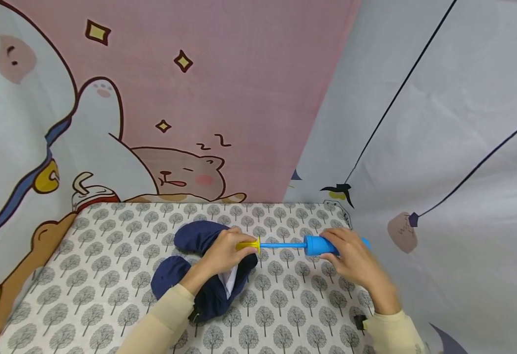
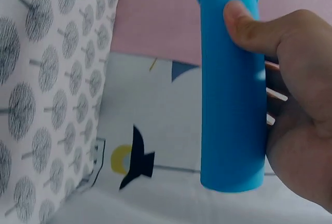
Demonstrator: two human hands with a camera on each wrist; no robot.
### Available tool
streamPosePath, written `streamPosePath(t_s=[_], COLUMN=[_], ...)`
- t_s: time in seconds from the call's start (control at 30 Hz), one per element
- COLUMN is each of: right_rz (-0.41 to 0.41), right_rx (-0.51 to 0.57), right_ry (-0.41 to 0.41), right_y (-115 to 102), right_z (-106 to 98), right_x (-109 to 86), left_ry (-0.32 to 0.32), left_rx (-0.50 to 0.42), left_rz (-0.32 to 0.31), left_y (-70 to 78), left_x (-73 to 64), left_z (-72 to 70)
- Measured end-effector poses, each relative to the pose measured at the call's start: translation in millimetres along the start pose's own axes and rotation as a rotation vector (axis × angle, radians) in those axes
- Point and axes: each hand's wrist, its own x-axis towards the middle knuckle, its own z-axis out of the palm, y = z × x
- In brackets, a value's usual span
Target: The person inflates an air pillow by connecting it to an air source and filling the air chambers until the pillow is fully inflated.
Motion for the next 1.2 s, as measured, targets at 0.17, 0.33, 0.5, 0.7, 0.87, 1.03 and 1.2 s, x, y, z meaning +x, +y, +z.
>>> streamPosePath(t_s=[0.17,0.33,0.5,0.7,0.87,1.03,1.2], right_rz=[-0.046,-0.085,-0.111,-0.111,-0.110,-0.099,-0.101], right_rx=[-0.053,-0.079,-0.075,-0.058,-0.064,-0.071,-0.065], right_ry=[0.029,0.043,0.058,0.069,0.055,0.033,0.027], right_y=[-12,-22,-31,-45,-55,-63,-70], right_z=[6,16,27,37,44,49,53], right_x=[12.6,20.0,25.5,33.5,40.1,45.4,50.6], left_ry=[0.025,0.024,0.026,0.064,0.107,0.056,0.024], left_rx=[-0.020,-0.027,-0.019,-0.029,-0.050,-0.021,-0.006], left_rz=[0.002,-0.024,-0.022,0.029,0.092,0.042,0.007], left_y=[-0.3,0.7,2.7,0.6,-5.6,1.0,6.1], left_x=[0.6,-0.6,-1.4,-0.9,0.3,1.6,3.5], left_z=[1.0,1.9,2.0,5.3,10.7,7.2,6.3])
